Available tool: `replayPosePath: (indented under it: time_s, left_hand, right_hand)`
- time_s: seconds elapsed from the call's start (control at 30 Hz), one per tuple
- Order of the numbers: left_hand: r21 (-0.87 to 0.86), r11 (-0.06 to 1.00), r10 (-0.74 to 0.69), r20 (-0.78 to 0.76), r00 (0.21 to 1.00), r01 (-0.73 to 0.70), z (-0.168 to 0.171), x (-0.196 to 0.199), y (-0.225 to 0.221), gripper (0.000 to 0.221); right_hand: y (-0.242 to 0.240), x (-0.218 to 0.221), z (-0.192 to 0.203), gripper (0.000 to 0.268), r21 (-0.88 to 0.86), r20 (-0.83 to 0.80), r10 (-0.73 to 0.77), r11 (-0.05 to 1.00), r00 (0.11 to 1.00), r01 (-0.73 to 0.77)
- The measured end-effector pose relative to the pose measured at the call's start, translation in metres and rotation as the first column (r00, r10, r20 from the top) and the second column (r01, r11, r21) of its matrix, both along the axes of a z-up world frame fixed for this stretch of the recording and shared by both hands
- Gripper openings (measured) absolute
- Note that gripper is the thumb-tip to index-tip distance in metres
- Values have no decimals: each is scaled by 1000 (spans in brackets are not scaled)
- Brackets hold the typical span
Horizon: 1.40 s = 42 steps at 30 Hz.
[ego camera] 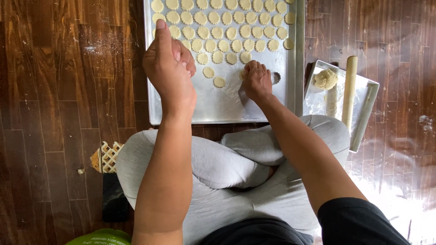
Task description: Cutting circular shapes from a sheet of dough using a metal cutter and then kneading the dough scraps into a ball.
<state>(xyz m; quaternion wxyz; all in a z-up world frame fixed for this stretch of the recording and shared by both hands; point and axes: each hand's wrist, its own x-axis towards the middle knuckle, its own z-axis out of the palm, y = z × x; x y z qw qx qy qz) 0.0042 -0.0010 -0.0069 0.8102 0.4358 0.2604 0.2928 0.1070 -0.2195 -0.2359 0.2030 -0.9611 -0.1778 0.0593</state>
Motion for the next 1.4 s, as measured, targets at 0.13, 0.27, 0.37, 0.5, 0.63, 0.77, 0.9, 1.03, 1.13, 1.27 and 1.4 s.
replayPosePath:
  time_s: [0.13,0.27,0.37,0.5,0.63,0.77,0.9,1.03,1.13,1.27,1.4]
  left_hand:
    - [-3,1000,-18,-22,1000,18,3,-1,-1,49]
    - [-7,1000,-20,-30,999,20,1,2,-4,50]
    - [-5,1000,-27,-41,999,27,0,3,-6,50]
    - [15,1000,-24,-59,998,25,-3,4,-5,50]
    - [30,999,-21,-57,998,22,-3,3,-5,51]
    - [39,999,-22,-61,998,24,-3,4,-5,50]
    - [28,999,-25,-41,999,26,-3,3,-4,49]
    - [35,999,-24,-64,998,27,0,3,-5,52]
    - [38,999,-23,-95,995,27,-2,4,-5,53]
    - [30,999,-24,-90,996,27,-3,7,-6,51]
    - [48,998,-23,-75,997,27,-4,9,-7,50]
  right_hand:
    - [1,-2,17,43,-42,-48,21,999,999,-23]
    - [-2,-2,20,21,30,-37,-25,999,999,27]
    - [-5,0,19,14,52,-79,-54,997,995,58]
    - [-8,1,12,8,50,-32,17,999,999,-15]
    - [-12,0,11,7,93,107,99,990,989,-109]
    - [-13,5,30,7,154,-72,55,987,996,-43]
    - [-17,27,32,10,252,-252,-65,959,966,130]
    - [-24,50,17,31,320,-263,-117,926,958,201]
    - [-23,58,5,12,356,-307,-215,877,927,322]
    - [-22,58,2,10,310,-215,-233,905,948,292]
    - [-22,61,5,13,281,-276,-316,877,908,390]
